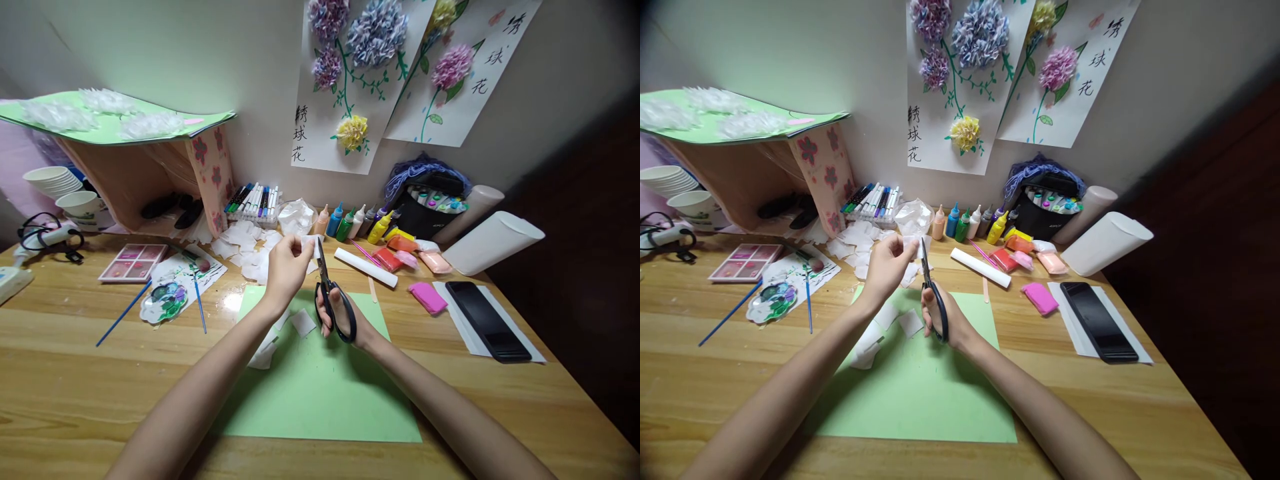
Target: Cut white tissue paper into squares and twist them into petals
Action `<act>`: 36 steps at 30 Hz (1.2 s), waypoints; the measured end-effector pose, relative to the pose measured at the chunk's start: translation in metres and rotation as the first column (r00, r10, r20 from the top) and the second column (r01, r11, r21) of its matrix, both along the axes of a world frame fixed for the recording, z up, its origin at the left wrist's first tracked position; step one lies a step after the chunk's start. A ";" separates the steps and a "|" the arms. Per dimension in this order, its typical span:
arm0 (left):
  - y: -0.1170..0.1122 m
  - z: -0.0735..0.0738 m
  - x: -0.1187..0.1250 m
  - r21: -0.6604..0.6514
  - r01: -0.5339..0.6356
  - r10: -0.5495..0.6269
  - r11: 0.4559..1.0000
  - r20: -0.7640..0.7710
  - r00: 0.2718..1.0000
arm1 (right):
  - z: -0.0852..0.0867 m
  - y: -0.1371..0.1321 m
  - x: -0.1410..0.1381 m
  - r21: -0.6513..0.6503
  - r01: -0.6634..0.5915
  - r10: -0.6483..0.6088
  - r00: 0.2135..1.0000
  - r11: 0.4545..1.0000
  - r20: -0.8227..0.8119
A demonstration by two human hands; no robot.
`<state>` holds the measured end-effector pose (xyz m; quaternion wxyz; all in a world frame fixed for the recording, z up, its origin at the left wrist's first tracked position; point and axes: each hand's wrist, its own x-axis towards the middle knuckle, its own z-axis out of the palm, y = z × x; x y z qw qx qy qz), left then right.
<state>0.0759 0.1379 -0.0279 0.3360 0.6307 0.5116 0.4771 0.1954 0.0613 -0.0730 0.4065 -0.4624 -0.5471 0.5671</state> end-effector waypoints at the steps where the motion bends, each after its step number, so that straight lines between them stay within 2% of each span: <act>1: 0.000 0.000 0.000 -0.003 0.003 -0.003 1.000 0.004 1.000 | 0.001 0.000 -0.001 0.007 0.010 -0.010 1.000 1.000 0.004; 10: 0.001 -0.002 0.001 0.009 0.006 -0.006 1.000 -0.010 1.000 | -0.001 -0.004 -0.001 0.034 0.065 -0.067 0.997 0.997 0.049; 16: 0.000 -0.001 0.000 0.012 0.000 0.000 1.000 -0.013 1.000 | -0.002 0.000 0.001 0.023 -0.001 0.000 0.999 1.000 0.049; 24: 0.000 -0.001 0.001 -0.003 0.021 -0.021 1.000 0.000 1.000 | 0.006 0.004 0.006 0.002 -0.018 0.017 0.998 1.000 0.059; 30: 0.000 0.000 0.001 -0.018 0.037 -0.037 0.999 0.020 0.999 | 0.012 0.004 0.007 0.055 -0.016 0.010 0.994 0.998 0.107; 36: 0.002 -0.002 0.001 -0.022 0.049 -0.048 0.999 0.041 0.998 | 0.012 0.002 0.005 0.031 0.044 -0.046 0.996 0.999 0.071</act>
